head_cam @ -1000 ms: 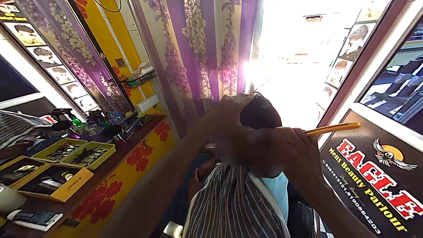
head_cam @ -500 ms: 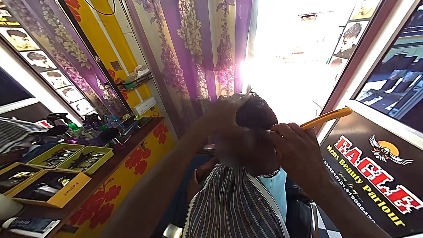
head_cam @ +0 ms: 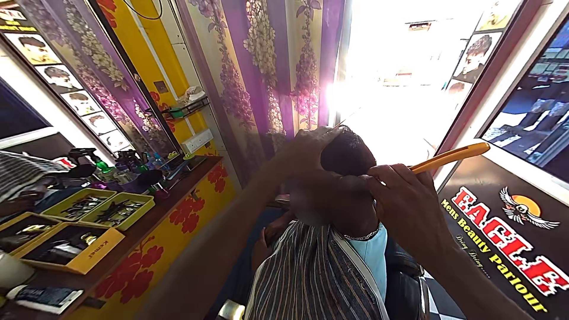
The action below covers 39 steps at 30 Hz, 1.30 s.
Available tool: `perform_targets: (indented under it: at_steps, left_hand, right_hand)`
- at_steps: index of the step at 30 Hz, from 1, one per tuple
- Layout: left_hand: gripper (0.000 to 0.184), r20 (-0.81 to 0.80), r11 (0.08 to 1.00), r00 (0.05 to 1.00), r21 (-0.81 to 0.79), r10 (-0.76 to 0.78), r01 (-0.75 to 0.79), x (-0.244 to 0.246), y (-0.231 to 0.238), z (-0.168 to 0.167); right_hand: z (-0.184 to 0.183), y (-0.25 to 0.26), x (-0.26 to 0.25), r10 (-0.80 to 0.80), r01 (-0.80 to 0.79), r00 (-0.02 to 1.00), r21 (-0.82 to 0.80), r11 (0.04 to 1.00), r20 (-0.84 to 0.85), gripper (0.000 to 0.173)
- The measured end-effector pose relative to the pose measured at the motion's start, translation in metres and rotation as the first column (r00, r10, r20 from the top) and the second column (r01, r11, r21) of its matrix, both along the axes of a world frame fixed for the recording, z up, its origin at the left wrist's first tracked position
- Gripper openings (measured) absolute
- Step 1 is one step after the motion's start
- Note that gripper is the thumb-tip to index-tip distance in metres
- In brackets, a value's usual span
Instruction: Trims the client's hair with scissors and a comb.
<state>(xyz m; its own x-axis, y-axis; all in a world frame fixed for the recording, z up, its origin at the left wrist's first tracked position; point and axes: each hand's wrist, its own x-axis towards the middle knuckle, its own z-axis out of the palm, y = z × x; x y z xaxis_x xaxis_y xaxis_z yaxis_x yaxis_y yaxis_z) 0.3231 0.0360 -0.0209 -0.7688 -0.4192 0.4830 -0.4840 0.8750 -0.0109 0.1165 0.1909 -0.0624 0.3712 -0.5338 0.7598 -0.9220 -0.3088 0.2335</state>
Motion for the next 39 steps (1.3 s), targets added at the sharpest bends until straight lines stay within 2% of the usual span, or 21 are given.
perform_targets:
  at_steps: [4,8,13,17,23,26,30,32,34,36,39]
  left_hand:
    - [0.114,0.008,1.0,1.0,0.001,0.004,-0.004,0.001,0.0,0.0]
    - [0.112,-0.002,1.0,1.0,0.001,-0.004,0.004,0.0,-0.002,-0.001]
    - [0.113,0.001,1.0,1.0,-0.007,-0.008,0.008,0.0,-0.002,-0.001]
    - [0.113,0.008,1.0,1.0,0.007,-0.006,0.006,0.0,-0.002,0.0]
    - [0.114,0.019,1.0,1.0,0.015,0.006,-0.007,0.0,-0.001,0.001]
    - [0.115,0.031,1.0,0.999,0.029,0.011,-0.012,0.001,-0.001,0.0]
    - [0.119,0.008,0.996,1.0,0.09,-0.025,0.024,0.007,0.001,0.0]
    - [0.108,-0.146,0.996,0.988,0.072,-0.04,0.05,0.016,0.005,0.001]
    - [0.078,-0.395,0.999,0.918,0.003,-0.043,0.048,0.031,0.013,0.007]
    - [0.052,-0.584,0.998,0.812,-0.054,-0.008,-0.029,0.049,0.021,0.012]
    - [0.039,-0.678,0.986,0.734,-0.084,0.05,-0.146,0.074,0.026,0.01]
  right_hand:
    - [0.003,0.003,0.0,-0.056,0.058,0.998,0.051,0.997,-0.042,0.025]
    - [0.003,0.003,0.001,-0.043,0.044,0.998,0.018,0.999,-0.044,0.029]
    - [0.002,0.006,-0.004,-0.072,0.076,0.994,0.049,0.996,-0.086,0.022]
    - [0.003,0.006,-0.003,-0.048,0.05,0.997,0.019,0.999,-0.065,0.027]
    - [-0.003,0.014,-0.019,-0.04,0.048,0.995,0.091,0.995,-0.088,0.025]
    - [-0.009,0.029,-0.035,0.031,-0.03,1.0,0.101,0.994,-0.007,0.025]
    - [-0.045,0.056,-0.052,0.127,-0.153,0.959,0.09,0.984,0.252,0.029]
    - [-0.077,0.07,-0.057,0.176,-0.241,0.907,0.13,0.962,0.382,0.026]
    - [-0.116,0.078,-0.056,0.223,-0.313,0.869,0.141,0.939,0.442,0.026]
    - [-0.154,0.083,-0.049,0.239,-0.339,0.872,0.176,0.924,0.427,0.028]
    - [-0.188,0.09,-0.041,0.216,-0.318,0.926,0.334,0.887,0.31,0.032]
